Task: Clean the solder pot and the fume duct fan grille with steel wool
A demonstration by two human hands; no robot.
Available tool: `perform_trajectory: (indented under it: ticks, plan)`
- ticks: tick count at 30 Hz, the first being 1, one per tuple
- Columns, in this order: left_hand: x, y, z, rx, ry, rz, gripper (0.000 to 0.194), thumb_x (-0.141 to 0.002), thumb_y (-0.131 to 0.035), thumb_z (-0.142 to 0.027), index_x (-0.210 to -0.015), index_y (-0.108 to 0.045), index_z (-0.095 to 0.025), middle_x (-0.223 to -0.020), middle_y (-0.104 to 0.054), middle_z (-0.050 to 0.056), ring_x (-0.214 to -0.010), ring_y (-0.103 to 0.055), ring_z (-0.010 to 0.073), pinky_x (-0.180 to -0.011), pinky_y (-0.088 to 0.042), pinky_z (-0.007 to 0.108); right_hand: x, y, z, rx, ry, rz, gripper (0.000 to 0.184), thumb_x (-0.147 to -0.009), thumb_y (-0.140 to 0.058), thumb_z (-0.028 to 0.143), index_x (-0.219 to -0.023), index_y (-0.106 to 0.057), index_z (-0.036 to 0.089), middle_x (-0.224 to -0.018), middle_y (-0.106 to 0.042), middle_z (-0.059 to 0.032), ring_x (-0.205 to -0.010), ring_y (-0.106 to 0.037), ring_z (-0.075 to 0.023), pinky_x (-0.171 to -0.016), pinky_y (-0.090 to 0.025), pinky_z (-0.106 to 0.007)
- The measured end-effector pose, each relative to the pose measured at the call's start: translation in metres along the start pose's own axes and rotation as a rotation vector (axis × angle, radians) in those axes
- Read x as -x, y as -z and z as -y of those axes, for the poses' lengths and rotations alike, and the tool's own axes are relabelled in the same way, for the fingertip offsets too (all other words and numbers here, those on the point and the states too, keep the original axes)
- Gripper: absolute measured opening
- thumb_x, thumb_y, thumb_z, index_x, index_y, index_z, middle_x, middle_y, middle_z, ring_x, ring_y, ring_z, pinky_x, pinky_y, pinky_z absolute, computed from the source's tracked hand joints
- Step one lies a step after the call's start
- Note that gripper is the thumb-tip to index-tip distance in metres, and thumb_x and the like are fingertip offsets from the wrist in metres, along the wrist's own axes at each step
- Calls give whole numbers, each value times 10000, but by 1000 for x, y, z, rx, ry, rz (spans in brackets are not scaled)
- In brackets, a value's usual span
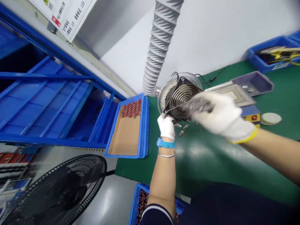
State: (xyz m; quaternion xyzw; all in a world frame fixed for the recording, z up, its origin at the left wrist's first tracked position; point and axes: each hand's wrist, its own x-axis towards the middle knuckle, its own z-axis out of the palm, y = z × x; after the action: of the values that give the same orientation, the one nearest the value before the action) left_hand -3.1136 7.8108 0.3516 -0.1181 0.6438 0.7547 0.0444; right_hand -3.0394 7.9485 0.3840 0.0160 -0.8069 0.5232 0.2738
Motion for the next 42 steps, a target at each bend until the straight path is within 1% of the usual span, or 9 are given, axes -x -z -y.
perform_trajectory:
  ticks: [2,4,13,18,25,30,35,40,42]
  plan:
    - [0,-1,-4,10,-24,26,172,-561,-558,-161,-729,-588,-179,-637,-579,-12,-559,-561,118,-562,-534,242,33,-20,3,128,192,274,180,-770,-647,229,-916,-750,211,-872,-734,-32,-750,-698,-192,-676,-575,-298]
    - [0,-3,-7,9,-23,45,137,-576,-571,-160,-708,-550,-189,-636,-568,-10,-557,-558,126,-574,-547,269,53,-29,3,188,230,413,202,-815,-610,315,-929,-755,230,-917,-744,-49,-777,-707,-222,-669,-564,-320]
    - [0,4,-2,-34,-27,49,192,-604,-588,-163,-791,-621,-186,-683,-623,30,-576,-538,145,-536,-530,285,17,25,-31,208,-261,-36,365,-720,-624,372,-1037,-726,222,-920,-736,-64,-783,-692,-233,-689,-573,-355]
    - [-2,3,-1,19,-24,66,235,-535,-534,-183,-761,-597,-197,-633,-583,11,-507,-510,150,-424,-448,264,23,17,-42,274,-266,-121,437,-717,-649,376,-1118,-721,218,-989,-734,-79,-846,-699,-258,-692,-574,-366]
    - [0,0,0,14,-34,84,213,-543,-558,-184,-753,-594,-190,-648,-594,6,-508,-540,142,-518,-539,309,-7,-7,-25,441,97,115,346,-876,-572,369,-1129,-731,196,-1120,-702,-94,-941,-681,-233,-777,-527,-332]
    - [-1,-5,-1,-29,-27,28,141,-581,-614,-176,-710,-562,-198,-593,-558,1,-521,-559,155,-495,-517,287,-41,-10,-15,446,-81,-96,387,-916,-555,378,-1237,-704,222,-1119,-699,-108,-957,-659,-253,-823,-522,-371]
    - [-4,-6,-4,-80,-41,-55,111,-628,-630,-150,-710,-566,-190,-601,-565,6,-595,-594,161,-563,-536,279,-37,-15,-16,453,62,197,337,-888,-609,413,-1155,-717,239,-1104,-698,-80,-879,-653,-223,-758,-508,-339]
    - [-4,-7,-6,-83,-24,-45,113,-646,-638,-136,-697,-553,-190,-613,-556,-2,-591,-587,153,-570,-536,282,-55,-6,-15,495,-182,1,374,-857,-617,340,-1183,-706,180,-1098,-700,-121,-1012,-659,-282,-842,-525,-384]
    - [-4,-9,-7,-91,-27,-62,119,-657,-647,-135,-688,-547,-190,-617,-554,-4,-596,-581,146,-574,-532,274,-52,-6,-15,517,-182,95,380,-850,-631,343,-1191,-706,193,-1106,-700,-115,-989,-666,-284,-827,-529,-387]
